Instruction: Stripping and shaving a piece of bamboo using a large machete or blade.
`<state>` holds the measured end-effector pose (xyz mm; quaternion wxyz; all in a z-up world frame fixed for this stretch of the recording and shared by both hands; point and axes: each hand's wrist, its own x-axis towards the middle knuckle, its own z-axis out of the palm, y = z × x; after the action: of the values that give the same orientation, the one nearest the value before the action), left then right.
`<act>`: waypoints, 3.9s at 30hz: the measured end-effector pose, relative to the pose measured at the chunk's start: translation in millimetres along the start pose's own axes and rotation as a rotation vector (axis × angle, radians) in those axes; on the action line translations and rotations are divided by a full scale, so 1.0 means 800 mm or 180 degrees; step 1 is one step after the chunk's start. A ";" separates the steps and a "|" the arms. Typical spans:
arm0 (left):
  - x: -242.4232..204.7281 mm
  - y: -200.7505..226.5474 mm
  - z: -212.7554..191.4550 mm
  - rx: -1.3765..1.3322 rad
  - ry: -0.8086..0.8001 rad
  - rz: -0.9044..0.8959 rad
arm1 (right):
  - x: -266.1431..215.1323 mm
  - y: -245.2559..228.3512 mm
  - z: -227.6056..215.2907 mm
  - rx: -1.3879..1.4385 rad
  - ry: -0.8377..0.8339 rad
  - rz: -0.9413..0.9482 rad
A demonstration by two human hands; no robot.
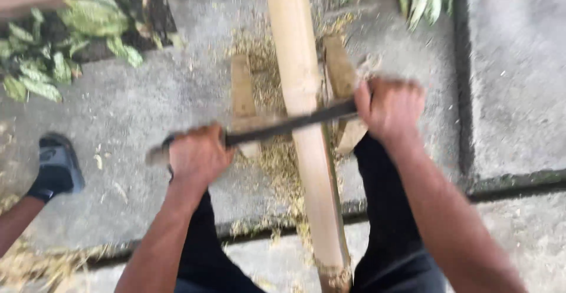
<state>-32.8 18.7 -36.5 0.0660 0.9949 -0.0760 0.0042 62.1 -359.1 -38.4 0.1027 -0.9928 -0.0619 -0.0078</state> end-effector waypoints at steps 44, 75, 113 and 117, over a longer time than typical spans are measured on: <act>0.088 -0.016 -0.029 0.0149 -0.0889 -0.0251 | 0.018 0.004 0.045 -0.0215 0.0736 -0.0181; 0.139 0.042 -0.155 0.0802 -0.2644 -0.0280 | 0.065 0.042 0.107 0.1271 0.0006 -0.0786; 0.087 -0.079 0.025 -0.0618 -0.2070 -0.0361 | 0.046 -0.025 0.009 -0.0745 -0.0313 -0.1041; 0.022 -0.079 0.003 -0.0760 -0.2416 -0.0587 | -0.015 -0.057 -0.022 -0.0460 0.0091 -0.1434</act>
<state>-6.0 77.5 -46.4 0.1484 0.9138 -0.0055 -0.3781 44.9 -319.6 -12.5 0.0279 -0.9584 -0.2797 -0.0489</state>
